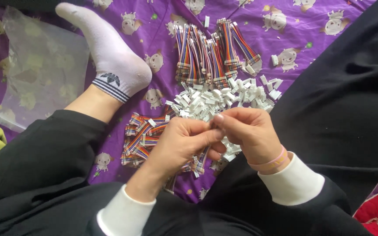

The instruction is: Manually attaching white plastic connectors to the ends of multi-colored ribbon cables.

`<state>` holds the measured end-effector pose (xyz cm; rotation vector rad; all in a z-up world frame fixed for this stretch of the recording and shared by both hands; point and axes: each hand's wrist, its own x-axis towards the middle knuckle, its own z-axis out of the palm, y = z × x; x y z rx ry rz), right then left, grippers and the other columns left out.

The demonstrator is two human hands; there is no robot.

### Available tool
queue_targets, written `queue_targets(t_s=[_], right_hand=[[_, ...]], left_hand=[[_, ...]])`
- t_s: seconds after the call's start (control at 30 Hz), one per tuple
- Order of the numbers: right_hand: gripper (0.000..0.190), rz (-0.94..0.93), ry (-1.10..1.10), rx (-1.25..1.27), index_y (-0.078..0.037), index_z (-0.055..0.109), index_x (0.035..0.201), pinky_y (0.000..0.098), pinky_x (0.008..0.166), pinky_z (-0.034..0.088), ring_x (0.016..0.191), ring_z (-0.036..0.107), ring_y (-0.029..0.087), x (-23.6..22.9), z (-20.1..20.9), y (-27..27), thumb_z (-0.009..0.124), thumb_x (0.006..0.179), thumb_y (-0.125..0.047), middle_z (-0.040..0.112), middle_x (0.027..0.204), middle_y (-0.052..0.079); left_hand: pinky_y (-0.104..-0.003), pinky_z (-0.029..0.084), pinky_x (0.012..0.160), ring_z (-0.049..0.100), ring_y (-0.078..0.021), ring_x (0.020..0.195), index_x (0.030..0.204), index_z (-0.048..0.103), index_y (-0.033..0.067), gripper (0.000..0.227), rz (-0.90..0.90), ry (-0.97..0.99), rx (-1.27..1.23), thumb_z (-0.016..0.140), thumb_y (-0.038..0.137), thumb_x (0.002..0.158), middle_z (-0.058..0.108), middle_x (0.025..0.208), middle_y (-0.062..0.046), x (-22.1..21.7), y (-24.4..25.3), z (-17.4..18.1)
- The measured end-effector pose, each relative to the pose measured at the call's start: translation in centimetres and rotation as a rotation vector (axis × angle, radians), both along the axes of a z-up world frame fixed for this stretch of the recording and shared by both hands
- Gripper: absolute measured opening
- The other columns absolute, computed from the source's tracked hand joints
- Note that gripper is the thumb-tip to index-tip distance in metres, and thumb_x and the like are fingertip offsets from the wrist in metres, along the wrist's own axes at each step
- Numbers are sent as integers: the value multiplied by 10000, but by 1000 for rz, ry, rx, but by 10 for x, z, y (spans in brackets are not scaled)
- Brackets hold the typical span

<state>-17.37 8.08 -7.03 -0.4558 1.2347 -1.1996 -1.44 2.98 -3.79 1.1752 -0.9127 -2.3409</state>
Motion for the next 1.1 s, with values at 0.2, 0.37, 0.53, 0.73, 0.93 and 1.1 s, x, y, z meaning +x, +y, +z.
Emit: queue_targets(t_s=[0.2,0.37,0.53,0.73,0.93,1.1], right_hand=[[389,-115,-255,101,95,558,1193,268,536,423,638,491,150,3,5,-6,531,819,-11,582,889,216],[453,-102,-299,125,105,517,1212,277,648,527,754,626,188,-1,2,2,497,759,104,628,975,246],[286,-41,-241,147,137,624,1047,262,596,542,645,665,209,-6,-3,8,558,778,66,656,773,225],[341,148,-357,210,86,643,1100,235,637,477,684,593,159,-19,0,14,598,766,31,653,799,133],[409,161,-437,235,58,628,1114,266,735,499,793,623,187,-25,4,15,663,706,65,659,896,135],[253,317,-444,316,88,685,963,229,596,499,635,601,168,-30,5,15,676,713,51,660,746,141]], left_hand=[[-224,562,536,705,-140,537,849,740,45,120,-32,-260,-377,652,126,842,720,627,-106,-3,-2,1],[-257,581,578,702,-144,565,875,744,24,152,-125,-277,-331,637,125,836,729,657,-104,4,-2,5],[-244,565,532,695,-144,539,867,751,-3,156,-152,-267,-262,630,85,825,720,620,-115,5,-3,10],[-251,502,501,630,-194,545,889,747,-116,201,-185,-319,17,644,25,788,724,702,-176,-1,-3,14],[-286,513,491,642,-241,522,904,779,-114,227,-216,-362,43,677,25,755,740,679,-210,0,-3,13],[-265,522,504,637,-195,552,891,779,-106,214,-318,-247,-22,668,23,762,748,692,-186,2,-9,22]])
